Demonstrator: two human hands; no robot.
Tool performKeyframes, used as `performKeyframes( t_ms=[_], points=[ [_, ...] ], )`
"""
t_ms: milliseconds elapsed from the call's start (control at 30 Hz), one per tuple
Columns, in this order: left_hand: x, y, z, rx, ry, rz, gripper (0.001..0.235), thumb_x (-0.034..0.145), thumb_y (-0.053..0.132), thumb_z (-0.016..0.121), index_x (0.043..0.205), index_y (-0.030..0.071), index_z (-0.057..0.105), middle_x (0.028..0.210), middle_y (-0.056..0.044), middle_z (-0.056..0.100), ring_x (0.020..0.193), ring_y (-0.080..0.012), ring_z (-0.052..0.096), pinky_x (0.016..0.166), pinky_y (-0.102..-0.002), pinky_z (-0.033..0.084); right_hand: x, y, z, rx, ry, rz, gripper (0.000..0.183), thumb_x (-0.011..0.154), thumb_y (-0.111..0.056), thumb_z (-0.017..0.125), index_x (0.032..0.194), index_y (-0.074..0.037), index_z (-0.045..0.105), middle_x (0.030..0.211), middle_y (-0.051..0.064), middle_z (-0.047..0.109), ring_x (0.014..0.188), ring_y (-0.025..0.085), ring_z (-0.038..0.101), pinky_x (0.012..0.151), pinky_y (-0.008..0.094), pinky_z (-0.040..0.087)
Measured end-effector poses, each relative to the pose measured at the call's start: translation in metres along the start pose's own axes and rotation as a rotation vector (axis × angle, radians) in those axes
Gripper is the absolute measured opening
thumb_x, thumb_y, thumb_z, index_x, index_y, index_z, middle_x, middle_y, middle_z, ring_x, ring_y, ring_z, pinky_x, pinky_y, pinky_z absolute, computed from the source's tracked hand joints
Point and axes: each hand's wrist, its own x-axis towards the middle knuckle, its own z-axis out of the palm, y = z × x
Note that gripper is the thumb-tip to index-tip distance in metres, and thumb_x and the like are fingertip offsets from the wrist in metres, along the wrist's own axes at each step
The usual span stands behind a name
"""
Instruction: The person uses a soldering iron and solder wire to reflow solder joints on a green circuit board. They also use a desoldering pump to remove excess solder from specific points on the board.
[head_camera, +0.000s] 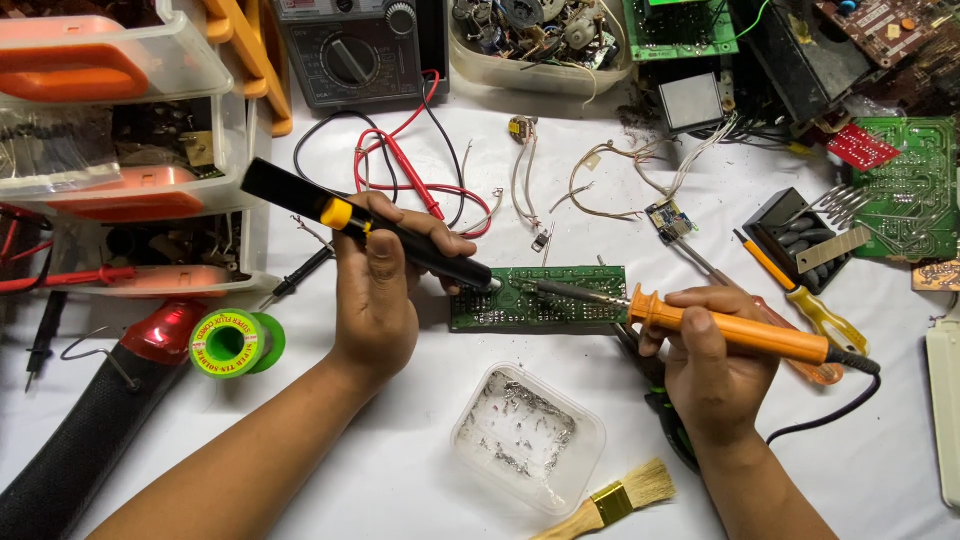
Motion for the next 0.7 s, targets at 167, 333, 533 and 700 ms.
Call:
performKeyframes(
  t_ms=[167, 333, 533, 700],
  points=[
    [0.009, 0.035, 0.009, 0.160, 0.018, 0.153, 0.035, 0.110, 0.047, 0.043, 0.118, 0.014, 0.037, 0.085, -0.013, 0.056, 0.073, -0.0238, 0.061, 0.072, -0.034, 0.054, 0.005, -0.011, 0.003, 0.100, 0.120, 0.045, 0.020, 0.100, -0.024, 0.058, 0.098, -0.004, 0.059, 0.079, 0.012, 0.052, 0.061, 0.023, 0.060, 0.049, 0.027, 0.047],
    [0.016, 0.102, 0.023, 0.601, -0.106, -0.078, 0.040, 0.103, 0.044, 0.042, 0.127, 0.011, 0.039, 0.076, -0.005, 0.054, 0.052, -0.0118, 0.047, 0.045, -0.022, 0.044, 0.008, -0.021, 0.001, 0.119, 0.204, -0.007, 0.019, 0.098, -0.025, 0.057, 0.093, -0.007, 0.060, 0.080, 0.011, 0.056, 0.058, 0.023, 0.058, 0.046, 0.027, 0.043],
    [-0.031, 0.118, 0.006, 1.621, -0.352, -0.446, 0.051, 0.096, 0.054, 0.057, 0.134, 0.024, 0.043, 0.091, -0.020, 0.075, 0.084, -0.0566, 0.066, 0.066, -0.063, 0.051, 0.010, -0.028, -0.009, 0.148, 0.292, -0.025, 0.020, 0.097, -0.029, 0.058, 0.092, -0.009, 0.056, 0.068, 0.007, 0.046, 0.053, 0.023, 0.052, 0.045, 0.029, 0.040],
    [-0.079, 0.092, -0.027, 1.850, -0.272, -0.303, 0.034, 0.097, 0.045, 0.060, 0.109, 0.016, 0.048, 0.088, -0.010, 0.067, 0.066, -0.0424, 0.067, 0.053, -0.056, 0.052, 0.013, -0.037, -0.013, 0.152, 0.320, -0.032, 0.021, 0.095, -0.033, 0.057, 0.096, -0.011, 0.055, 0.066, 0.011, 0.050, 0.056, 0.021, 0.054, 0.045, 0.026, 0.038]
  ],
)
